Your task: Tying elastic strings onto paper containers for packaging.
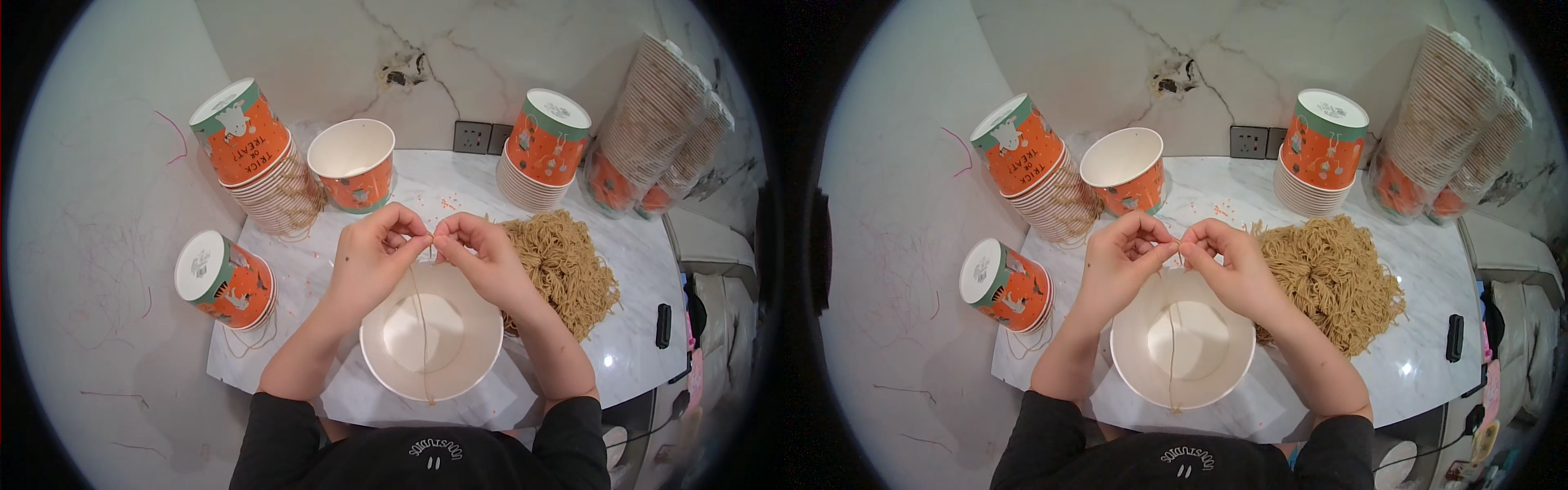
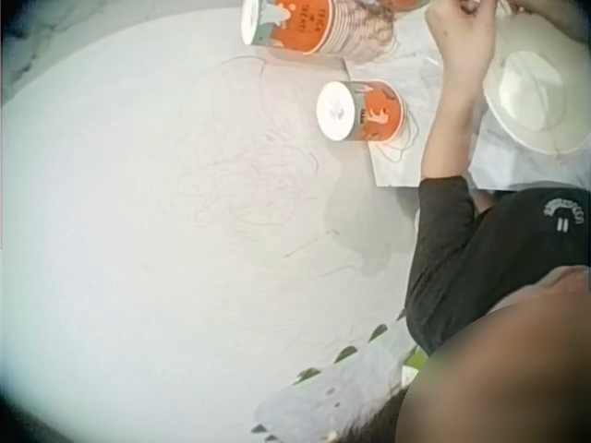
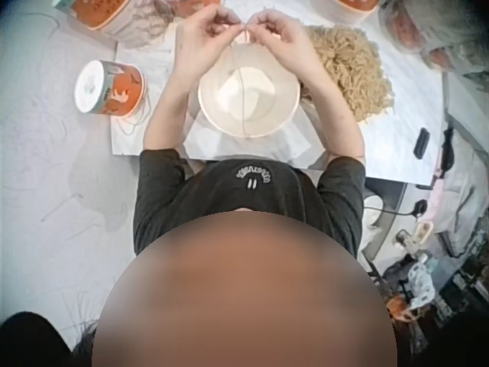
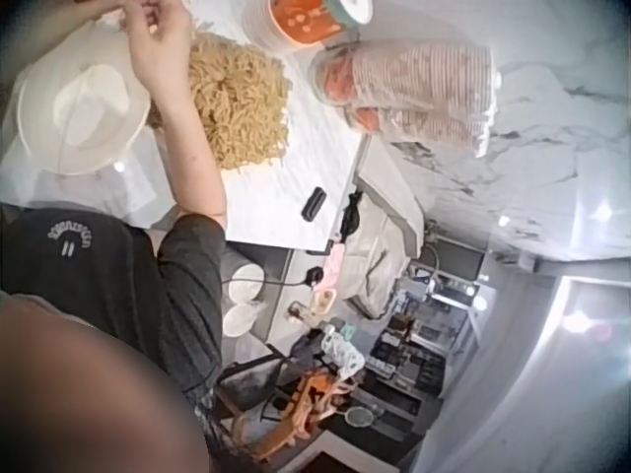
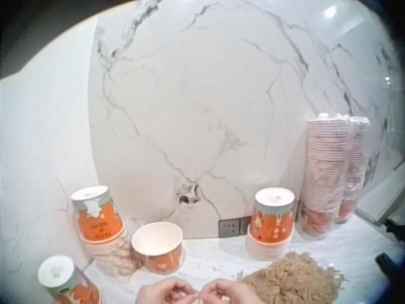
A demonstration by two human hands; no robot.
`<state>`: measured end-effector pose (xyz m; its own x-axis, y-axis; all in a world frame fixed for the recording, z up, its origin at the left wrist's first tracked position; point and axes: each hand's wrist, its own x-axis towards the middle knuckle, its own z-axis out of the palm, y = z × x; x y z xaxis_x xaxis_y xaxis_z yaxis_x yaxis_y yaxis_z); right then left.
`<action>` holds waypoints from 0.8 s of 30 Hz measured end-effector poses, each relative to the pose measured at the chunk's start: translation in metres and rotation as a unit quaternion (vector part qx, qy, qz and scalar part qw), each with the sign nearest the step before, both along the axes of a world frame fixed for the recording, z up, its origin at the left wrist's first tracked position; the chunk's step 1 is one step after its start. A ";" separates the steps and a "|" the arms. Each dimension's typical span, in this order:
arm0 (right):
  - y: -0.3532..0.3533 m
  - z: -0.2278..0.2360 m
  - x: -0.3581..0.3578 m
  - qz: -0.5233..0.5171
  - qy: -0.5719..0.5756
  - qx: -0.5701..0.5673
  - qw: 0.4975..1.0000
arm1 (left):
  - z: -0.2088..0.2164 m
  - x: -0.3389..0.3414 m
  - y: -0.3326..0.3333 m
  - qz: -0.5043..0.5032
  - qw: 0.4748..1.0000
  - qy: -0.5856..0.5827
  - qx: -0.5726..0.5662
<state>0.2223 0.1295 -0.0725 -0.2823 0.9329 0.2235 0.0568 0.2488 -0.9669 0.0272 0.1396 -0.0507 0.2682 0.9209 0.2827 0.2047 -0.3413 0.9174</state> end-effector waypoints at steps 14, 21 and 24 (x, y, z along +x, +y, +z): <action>-0.002 0.004 -0.001 0.070 0.121 -0.135 0.981 | 0.004 -0.012 0.005 -0.061 0.997 0.038 -0.015; -0.009 0.009 -0.007 -0.017 -0.009 0.029 0.999 | -0.002 -0.017 0.012 -0.109 0.990 -0.033 -0.082; -0.010 0.010 -0.008 -0.048 -0.039 0.065 0.996 | -0.004 -0.019 0.015 -0.128 0.979 -0.081 -0.134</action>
